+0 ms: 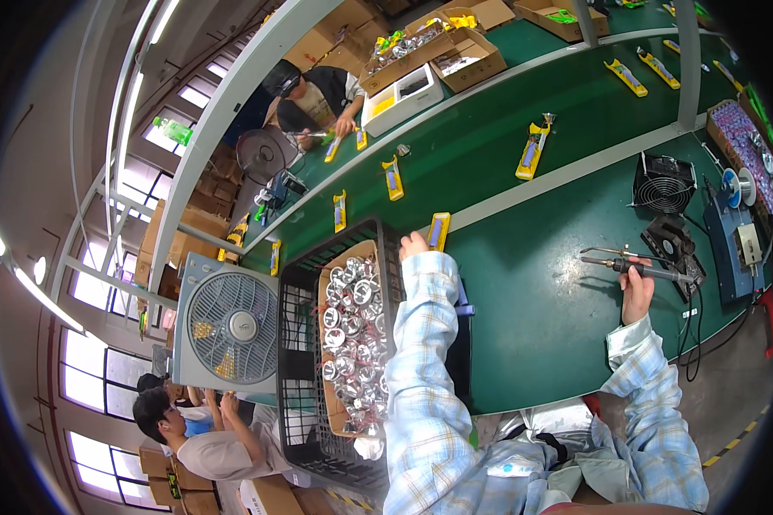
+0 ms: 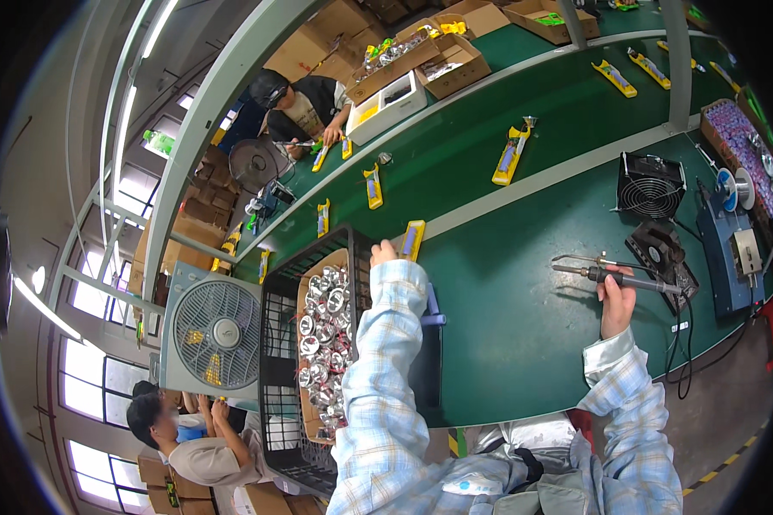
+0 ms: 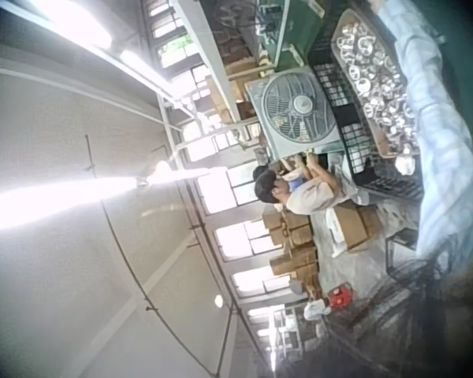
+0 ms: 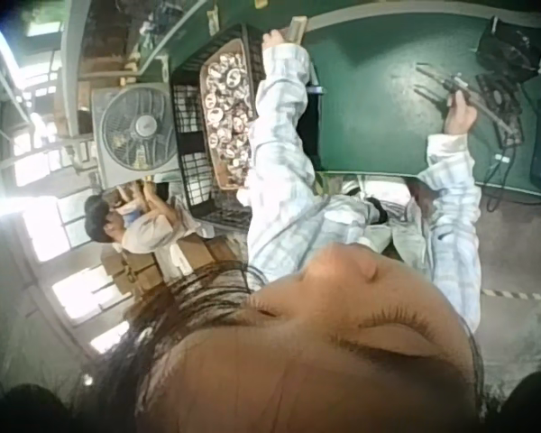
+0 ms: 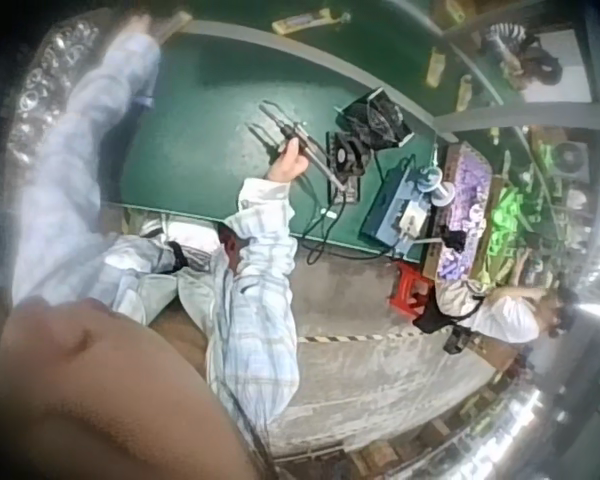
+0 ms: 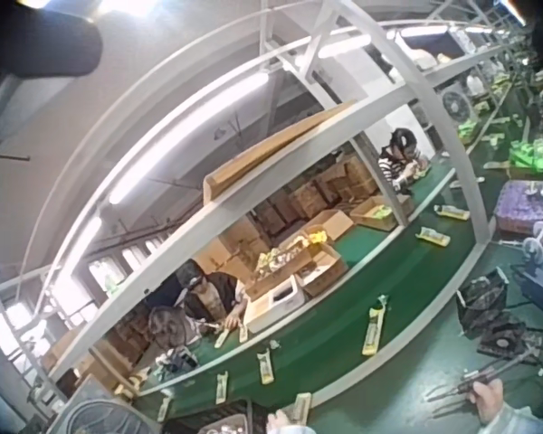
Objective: The person solders wires to the circuit boards inside flashlight casings using a soldering iron. The person then places the soldered flashlight casings onto the conveyor belt and picks up new ones to repeat the process.
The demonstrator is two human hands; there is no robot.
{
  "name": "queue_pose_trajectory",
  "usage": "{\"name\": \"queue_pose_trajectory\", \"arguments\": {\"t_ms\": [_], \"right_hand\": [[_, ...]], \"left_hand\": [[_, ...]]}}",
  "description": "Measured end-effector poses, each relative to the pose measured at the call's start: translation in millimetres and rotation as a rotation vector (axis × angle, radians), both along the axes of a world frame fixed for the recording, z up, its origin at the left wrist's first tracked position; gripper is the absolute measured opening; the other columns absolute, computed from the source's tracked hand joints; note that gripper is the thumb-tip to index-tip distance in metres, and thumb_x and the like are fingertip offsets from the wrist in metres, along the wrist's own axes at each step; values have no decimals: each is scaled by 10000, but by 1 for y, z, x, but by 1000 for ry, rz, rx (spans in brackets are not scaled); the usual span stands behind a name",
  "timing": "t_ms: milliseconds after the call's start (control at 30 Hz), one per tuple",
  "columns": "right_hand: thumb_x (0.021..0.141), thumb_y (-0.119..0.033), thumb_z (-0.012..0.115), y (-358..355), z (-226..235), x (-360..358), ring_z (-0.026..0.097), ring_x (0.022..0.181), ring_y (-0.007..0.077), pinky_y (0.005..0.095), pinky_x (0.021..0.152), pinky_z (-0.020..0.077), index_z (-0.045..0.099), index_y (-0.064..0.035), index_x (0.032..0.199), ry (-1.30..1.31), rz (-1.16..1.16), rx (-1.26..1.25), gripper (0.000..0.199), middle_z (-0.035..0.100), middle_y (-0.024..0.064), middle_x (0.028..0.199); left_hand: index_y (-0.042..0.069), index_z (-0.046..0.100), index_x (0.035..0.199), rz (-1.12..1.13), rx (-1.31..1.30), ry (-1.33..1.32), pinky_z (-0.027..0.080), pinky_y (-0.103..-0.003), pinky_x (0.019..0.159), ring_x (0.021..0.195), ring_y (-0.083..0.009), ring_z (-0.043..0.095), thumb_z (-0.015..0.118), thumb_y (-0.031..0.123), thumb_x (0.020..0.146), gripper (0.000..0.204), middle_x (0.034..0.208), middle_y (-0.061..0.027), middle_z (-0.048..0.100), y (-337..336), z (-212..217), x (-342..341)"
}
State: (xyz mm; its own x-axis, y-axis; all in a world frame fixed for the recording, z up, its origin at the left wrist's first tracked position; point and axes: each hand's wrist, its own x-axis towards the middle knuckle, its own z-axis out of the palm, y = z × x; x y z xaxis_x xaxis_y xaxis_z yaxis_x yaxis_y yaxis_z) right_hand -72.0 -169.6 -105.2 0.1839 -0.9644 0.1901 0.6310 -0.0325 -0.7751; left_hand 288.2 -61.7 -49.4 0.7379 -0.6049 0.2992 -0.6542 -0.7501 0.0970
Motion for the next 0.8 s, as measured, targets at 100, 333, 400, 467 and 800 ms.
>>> {"name": "queue_pose_trajectory", "arguments": {"t_ms": [100,333,400,467,800], "right_hand": [[780,-94,444,-4,-6,-4,352,588,76,183,524,290,420,-16,922,0,-39,17,163,422,32,745],[777,-89,444,-2,-4,-5,353,582,76,184,515,291,420,-11,925,-12,-19,20,169,413,32,749],[775,-89,445,-3,-8,-5,354,576,74,182,510,287,426,-9,927,2,-13,-14,172,409,31,742],[775,-88,445,-4,-11,-8,354,576,75,182,510,289,425,-7,927,8,-25,2,173,407,31,741],[776,-87,435,-4,-3,-7,348,593,78,192,528,306,428,-9,926,-89,-99,-35,170,437,43,745]], "left_hand": [[38,439,936,-34,-102,242,412,-357,737,853,-325,483,663,70,560,439,925,-164,445,-6,-2,-6],[39,417,855,-241,-254,247,409,-334,690,770,-285,472,694,79,492,458,855,-124,427,6,-14,-3],[58,428,836,-290,-342,236,416,-332,668,757,-280,486,682,59,493,427,836,-102,425,3,-13,-14],[53,422,807,-336,-366,253,411,-328,663,743,-272,474,687,78,484,419,821,-104,426,-5,-3,-44],[57,445,801,-308,-405,366,434,-348,563,671,-280,505,634,114,531,335,830,-103,428,37,-11,-211]]}}
